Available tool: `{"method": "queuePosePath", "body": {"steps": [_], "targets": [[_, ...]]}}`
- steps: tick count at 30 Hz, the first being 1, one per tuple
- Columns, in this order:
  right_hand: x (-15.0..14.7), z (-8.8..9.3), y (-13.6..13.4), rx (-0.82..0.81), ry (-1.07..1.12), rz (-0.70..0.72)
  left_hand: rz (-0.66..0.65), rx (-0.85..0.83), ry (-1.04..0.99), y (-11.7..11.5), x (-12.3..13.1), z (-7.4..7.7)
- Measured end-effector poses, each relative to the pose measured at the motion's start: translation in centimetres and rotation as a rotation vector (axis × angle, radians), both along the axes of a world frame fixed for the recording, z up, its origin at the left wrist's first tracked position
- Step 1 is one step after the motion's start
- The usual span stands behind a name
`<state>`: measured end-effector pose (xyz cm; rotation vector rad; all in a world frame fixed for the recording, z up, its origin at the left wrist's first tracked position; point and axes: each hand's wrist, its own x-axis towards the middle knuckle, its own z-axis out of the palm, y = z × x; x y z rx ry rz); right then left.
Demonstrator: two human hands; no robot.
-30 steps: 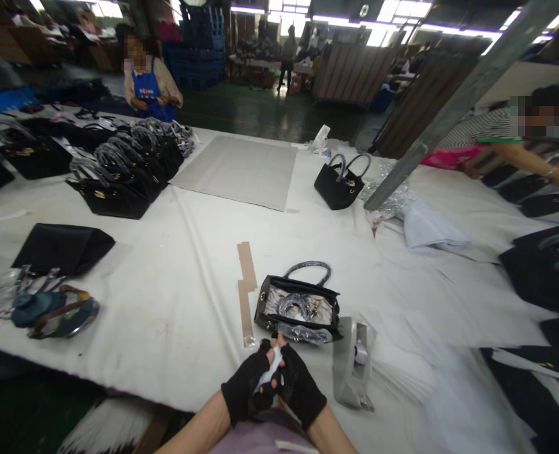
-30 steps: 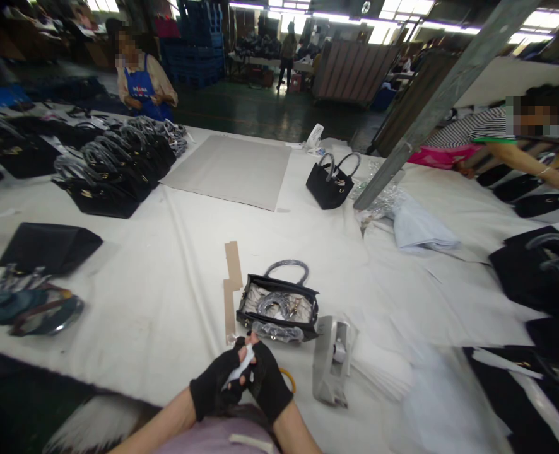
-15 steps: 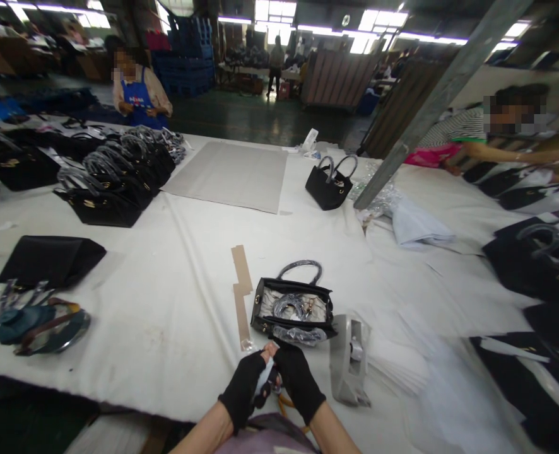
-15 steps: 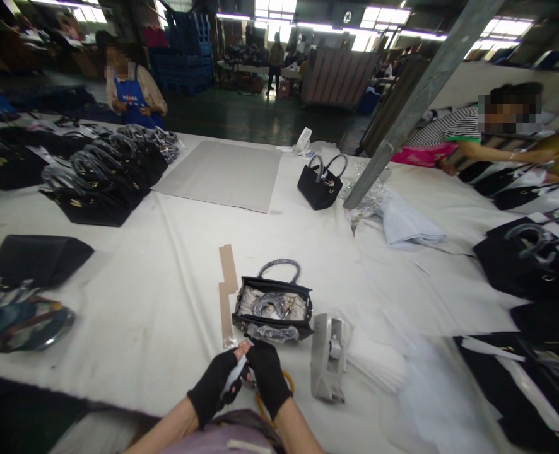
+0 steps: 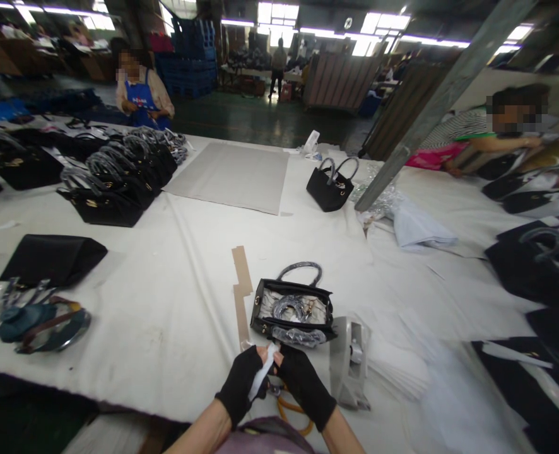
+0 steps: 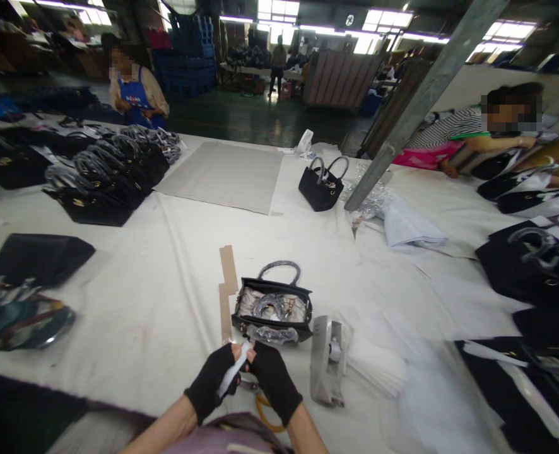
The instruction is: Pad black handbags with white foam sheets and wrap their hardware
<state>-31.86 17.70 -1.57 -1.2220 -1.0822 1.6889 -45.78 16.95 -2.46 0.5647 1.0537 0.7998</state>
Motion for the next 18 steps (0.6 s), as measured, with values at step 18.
{"method": "queuePosePath", "body": {"steps": [18], "targets": [[0.4, -1.0, -0.4, -0.08, 0.009, -0.063, -0.01, 0.082, 0.114, 0.2, -0.2, -0.3]]}}
